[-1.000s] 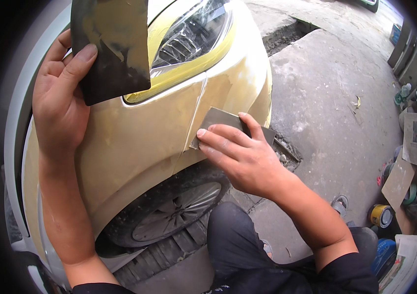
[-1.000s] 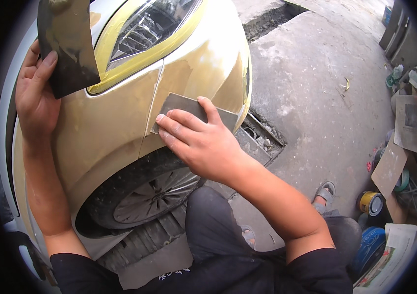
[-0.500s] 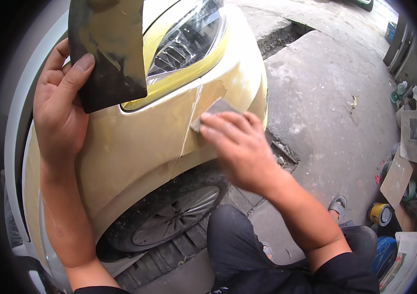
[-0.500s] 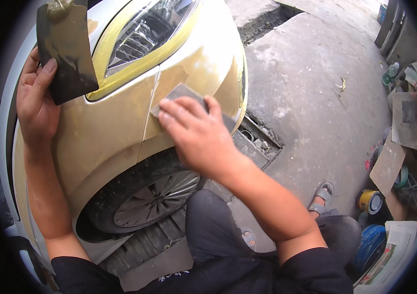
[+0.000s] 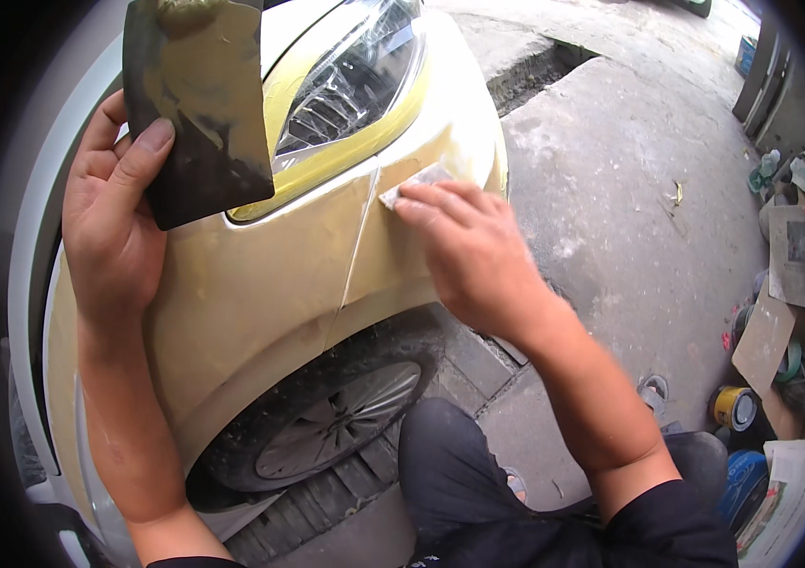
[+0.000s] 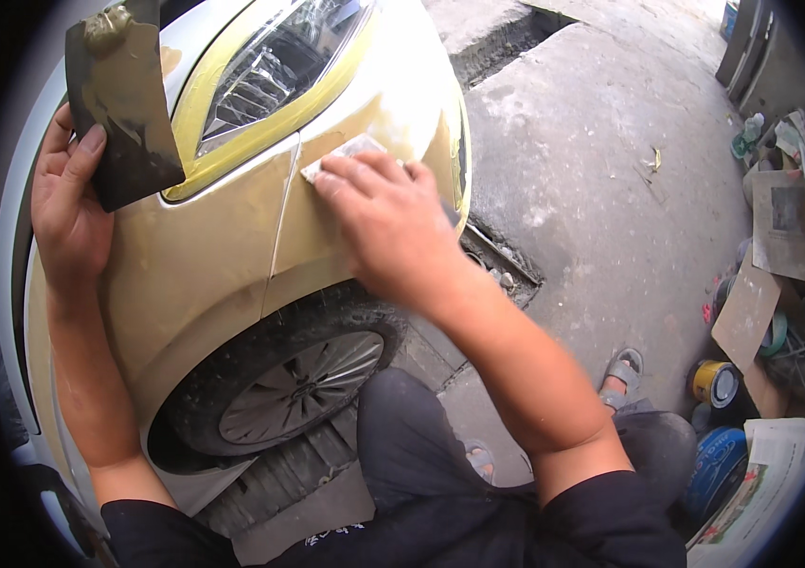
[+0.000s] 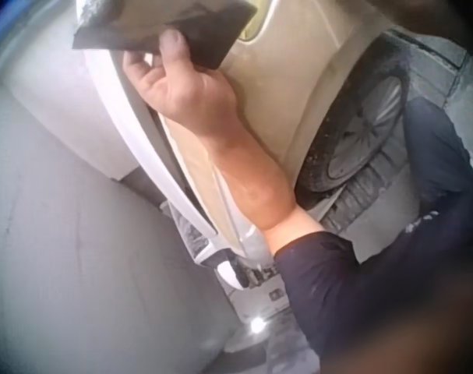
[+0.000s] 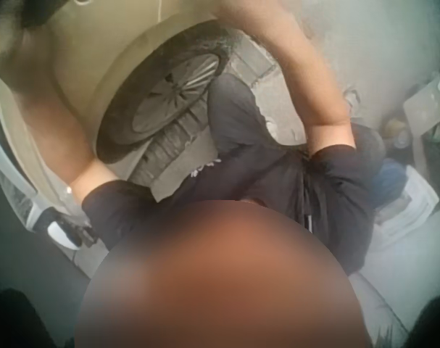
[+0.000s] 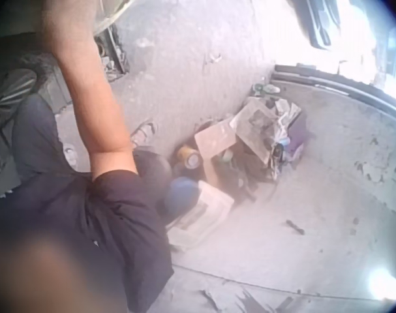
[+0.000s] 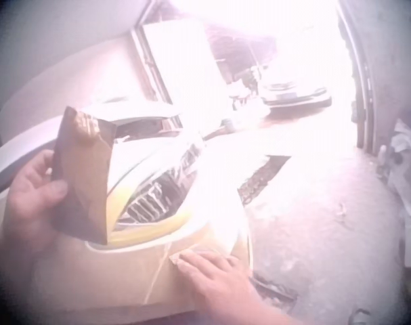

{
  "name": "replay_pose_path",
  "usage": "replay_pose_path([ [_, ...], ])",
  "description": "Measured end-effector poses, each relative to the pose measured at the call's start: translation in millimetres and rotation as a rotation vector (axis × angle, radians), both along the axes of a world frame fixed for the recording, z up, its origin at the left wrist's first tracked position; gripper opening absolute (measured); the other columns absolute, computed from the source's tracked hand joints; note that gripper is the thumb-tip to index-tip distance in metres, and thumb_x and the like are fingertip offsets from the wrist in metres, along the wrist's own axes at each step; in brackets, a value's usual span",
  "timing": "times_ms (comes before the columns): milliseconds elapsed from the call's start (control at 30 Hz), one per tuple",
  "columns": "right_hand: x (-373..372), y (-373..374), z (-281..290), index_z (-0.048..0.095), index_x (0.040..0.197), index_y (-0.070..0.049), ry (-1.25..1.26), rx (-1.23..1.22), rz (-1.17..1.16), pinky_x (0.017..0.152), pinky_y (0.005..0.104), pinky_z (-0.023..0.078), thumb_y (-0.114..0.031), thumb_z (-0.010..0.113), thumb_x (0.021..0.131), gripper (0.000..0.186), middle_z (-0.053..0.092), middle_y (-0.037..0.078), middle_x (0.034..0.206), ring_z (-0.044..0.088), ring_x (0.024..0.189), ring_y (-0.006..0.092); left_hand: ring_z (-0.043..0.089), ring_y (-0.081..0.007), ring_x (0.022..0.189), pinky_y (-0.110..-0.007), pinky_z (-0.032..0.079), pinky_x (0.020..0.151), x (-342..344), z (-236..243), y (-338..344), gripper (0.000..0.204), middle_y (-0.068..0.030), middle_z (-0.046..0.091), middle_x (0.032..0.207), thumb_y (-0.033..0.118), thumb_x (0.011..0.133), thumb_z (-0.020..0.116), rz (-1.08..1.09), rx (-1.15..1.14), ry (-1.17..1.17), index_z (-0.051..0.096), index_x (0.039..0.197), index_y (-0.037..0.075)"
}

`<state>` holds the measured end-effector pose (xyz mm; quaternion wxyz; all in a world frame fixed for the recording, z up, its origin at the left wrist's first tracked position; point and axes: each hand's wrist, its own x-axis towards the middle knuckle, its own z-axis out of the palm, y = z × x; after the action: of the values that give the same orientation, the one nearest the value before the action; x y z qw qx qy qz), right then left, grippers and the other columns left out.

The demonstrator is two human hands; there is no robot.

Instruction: The person applies beige body filler to the front bumper of a white car using a putty knife and a smaller spreader. The person repeatedly scoops filler and smooths it over the surface near the headlight and wheel arch.

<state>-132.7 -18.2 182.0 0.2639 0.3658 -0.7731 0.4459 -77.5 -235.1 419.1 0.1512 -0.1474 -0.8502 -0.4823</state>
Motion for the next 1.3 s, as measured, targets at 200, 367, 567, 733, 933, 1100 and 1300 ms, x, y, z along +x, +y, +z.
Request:
replay_pose_path([
  [200,55.7,-0.5,-29.1,0.066,0.13,-0.005,-0.153,0.088,0.102,0.107,0.0551,0.04,-0.004,0.064,0.085,0.045,0.063,0.008,0.141,0.057,0.129,0.0282,0.071,-0.0167,0.108,-0.028,0.053,0.102,1.0,-6.3,8.3,0.037,-0.0143,0.073,0.12,0.008,0.104,0.058,0.027,0.031,-0.024,0.052,0.138,-0.006],
  [367,25.8,31.1,3.1,0.07,0.124,0.0,-0.04,-0.108,-0.11,0.106,0.0447,0.048,0.002,0.067,0.091,0.034,0.069,0.015,0.133,0.063,0.122,0.0357,0.072,-0.0154,0.099,-0.029,0.057,0.092,2.4,-21.5,18.7,0.03,-0.0132,0.075,0.11,0.003,0.103,0.06,0.008,0.152,-0.056,0.054,0.132,-0.001],
  [567,-8.8,30.9,89.7,0.071,0.121,-0.003,0.29,-0.247,-0.159,0.103,0.0437,0.049,0.002,0.07,0.089,0.032,0.07,0.012,0.132,0.064,0.122,0.0322,0.071,-0.0132,0.096,-0.029,0.057,0.089,8.5,-23.1,25.1,0.028,-0.0134,0.076,0.107,0.004,0.105,0.058,-0.024,0.143,-0.162,0.051,0.131,-0.001],
  [733,-3.2,12.2,124.4,0.072,0.117,-0.004,0.371,-0.208,-0.122,0.102,0.0432,0.05,0.001,0.071,0.087,0.03,0.071,0.009,0.13,0.065,0.121,0.0303,0.07,-0.0121,0.096,-0.028,0.056,0.089,9.5,-22.0,26.1,0.027,-0.0127,0.076,0.106,0.003,0.106,0.057,-0.057,0.144,-0.184,0.052,0.132,-0.001],
  [933,-3.3,16.2,91.0,0.072,0.115,-0.003,0.284,-0.095,-0.034,0.106,0.0434,0.047,0.0,0.067,0.09,0.025,0.072,0.011,0.129,0.065,0.121,0.0305,0.07,-0.0111,0.095,-0.025,0.055,0.087,13.1,-27.6,28.3,0.026,-0.0113,0.075,0.107,0.003,0.106,0.058,0.028,0.033,-0.02,0.054,0.132,-0.001],
  [1100,-17.6,32.9,24.3,0.068,0.125,-0.002,-0.084,-0.077,-0.041,0.108,0.0465,0.046,-0.004,0.062,0.095,0.031,0.068,0.015,0.133,0.061,0.126,0.0359,0.07,-0.0096,0.095,-0.024,0.054,0.089,6.1,-23.0,22.1,0.028,-0.0096,0.076,0.105,0.004,0.106,0.057,0.082,0.008,0.113,0.054,0.133,-0.003],
  [1300,-32.9,19.2,-9.6,0.064,0.13,-0.001,-0.119,-0.075,0.023,0.11,0.046,0.046,-0.003,0.06,0.097,0.034,0.066,0.016,0.137,0.058,0.129,0.0377,0.068,-0.0089,0.102,-0.024,0.048,0.098,3.5,-23.4,17.4,0.034,-0.0097,0.076,0.107,0.006,0.106,0.057,0.08,0.003,0.106,0.052,0.139,-0.003],
])
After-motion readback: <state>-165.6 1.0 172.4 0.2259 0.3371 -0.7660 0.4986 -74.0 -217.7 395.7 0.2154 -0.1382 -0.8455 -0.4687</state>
